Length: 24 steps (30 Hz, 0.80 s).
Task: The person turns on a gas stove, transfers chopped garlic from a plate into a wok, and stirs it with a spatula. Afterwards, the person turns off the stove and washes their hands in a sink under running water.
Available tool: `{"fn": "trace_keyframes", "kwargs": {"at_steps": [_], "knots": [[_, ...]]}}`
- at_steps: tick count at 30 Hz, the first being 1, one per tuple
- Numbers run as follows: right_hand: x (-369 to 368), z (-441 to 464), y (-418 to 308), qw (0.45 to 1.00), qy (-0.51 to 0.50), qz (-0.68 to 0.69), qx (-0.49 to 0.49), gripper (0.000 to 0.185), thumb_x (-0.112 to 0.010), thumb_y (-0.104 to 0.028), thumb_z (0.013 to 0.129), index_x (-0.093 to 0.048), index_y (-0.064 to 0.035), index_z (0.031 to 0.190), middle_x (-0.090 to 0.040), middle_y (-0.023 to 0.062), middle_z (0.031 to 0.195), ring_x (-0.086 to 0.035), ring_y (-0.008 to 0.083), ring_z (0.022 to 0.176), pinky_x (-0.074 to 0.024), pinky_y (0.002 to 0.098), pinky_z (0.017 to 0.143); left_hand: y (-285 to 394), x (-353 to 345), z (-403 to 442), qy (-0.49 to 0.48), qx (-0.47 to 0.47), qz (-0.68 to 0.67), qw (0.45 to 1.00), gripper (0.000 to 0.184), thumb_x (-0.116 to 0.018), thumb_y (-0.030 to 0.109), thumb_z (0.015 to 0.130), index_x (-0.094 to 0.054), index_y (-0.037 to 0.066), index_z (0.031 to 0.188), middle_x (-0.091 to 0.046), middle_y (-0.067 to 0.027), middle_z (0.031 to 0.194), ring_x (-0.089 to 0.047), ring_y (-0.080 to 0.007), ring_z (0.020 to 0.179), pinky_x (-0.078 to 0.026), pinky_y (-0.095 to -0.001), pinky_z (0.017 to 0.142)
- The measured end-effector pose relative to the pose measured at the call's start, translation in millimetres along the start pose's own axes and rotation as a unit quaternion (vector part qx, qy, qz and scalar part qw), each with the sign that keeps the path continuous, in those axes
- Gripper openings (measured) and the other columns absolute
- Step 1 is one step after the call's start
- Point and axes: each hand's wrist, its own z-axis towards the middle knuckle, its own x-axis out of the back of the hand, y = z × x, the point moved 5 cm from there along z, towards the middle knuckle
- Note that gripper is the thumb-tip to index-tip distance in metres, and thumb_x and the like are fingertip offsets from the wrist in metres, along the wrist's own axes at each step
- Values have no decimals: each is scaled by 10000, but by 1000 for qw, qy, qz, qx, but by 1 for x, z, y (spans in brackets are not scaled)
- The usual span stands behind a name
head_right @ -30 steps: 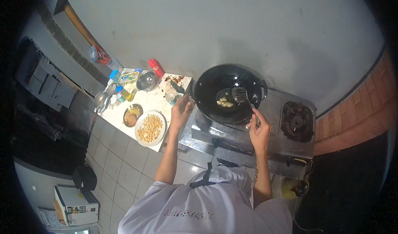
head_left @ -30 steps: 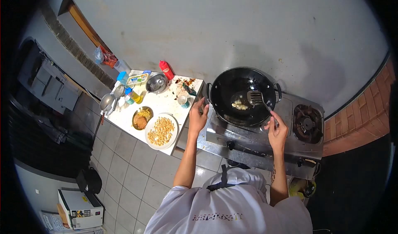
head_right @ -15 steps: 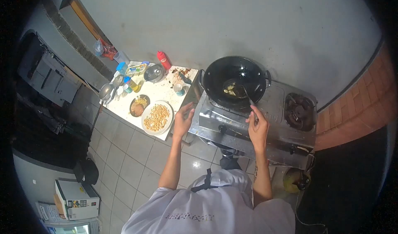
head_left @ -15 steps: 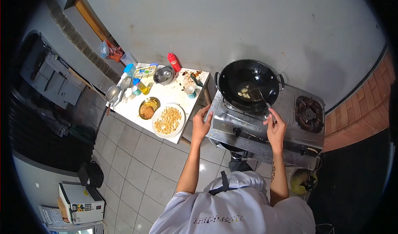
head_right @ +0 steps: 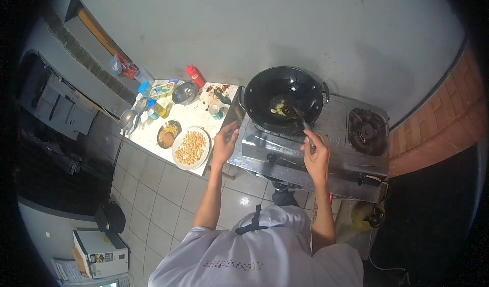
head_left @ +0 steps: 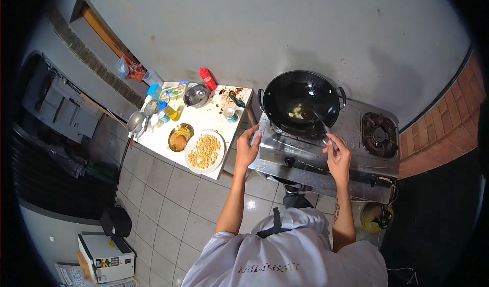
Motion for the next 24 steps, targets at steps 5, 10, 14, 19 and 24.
{"fn": "trace_keyframes", "kwargs": {"at_steps": [5, 10, 14, 19, 24], "knots": [[1, 12, 0, 997, 12, -55, 46, 229, -608, 32, 838, -685, -18, 1048, -606, 125, 785, -617, 207, 648, -461, 309, 605, -1, -3, 14, 3, -13, -4, 1000, 343, -637, 126, 912, -613, -56, 1201, -654, -220, 1168, -636, -285, 1099, -476, -355, 965], [-21, 29, 4, 996, -19, -89, 24, 225, -639, 26, 790, -698, -34, 998, -599, 126, 741, -565, 223, 610, -437, 319, 571, -7, -4, 31, 7, -22, 22, 999, 354, -652, 132, 900, -616, -32, 1212, -668, -198, 1132, -644, -242, 1036, -490, -346, 901], [-25, 41, -3, 994, -27, -91, 55, 241, -658, 44, 769, -708, -32, 993, -587, 112, 713, -541, 177, 572, -424, 303, 537, -14, -2, 45, 22, -58, 32, 998, 347, -647, 152, 905, -624, -28, 1201, -680, -192, 1101, -650, -257, 1028, -479, -353, 916], [6, 46, -25, 993, -38, -105, 37, 226, -676, 56, 757, -722, -24, 963, -585, 106, 693, -546, 161, 560, -417, 289, 526, -21, 4, 54, 3, 7, 4, 1000, 374, -592, 189, 956, -588, -22, 1266, -651, -183, 1206, -605, -262, 1151, -485, -367, 939], [2, 50, -9, 992, -51, -104, 40, 188, -685, 41, 768, -730, -29, 937, -605, 94, 724, -552, 159, 566, -422, 288, 526, -29, -2, 68, -1, 18, -5, 1000, 398, -579, 194, 970, -557, -34, 1295, -632, -198, 1230, -613, -238, 1132, -497, -340, 919]]}}
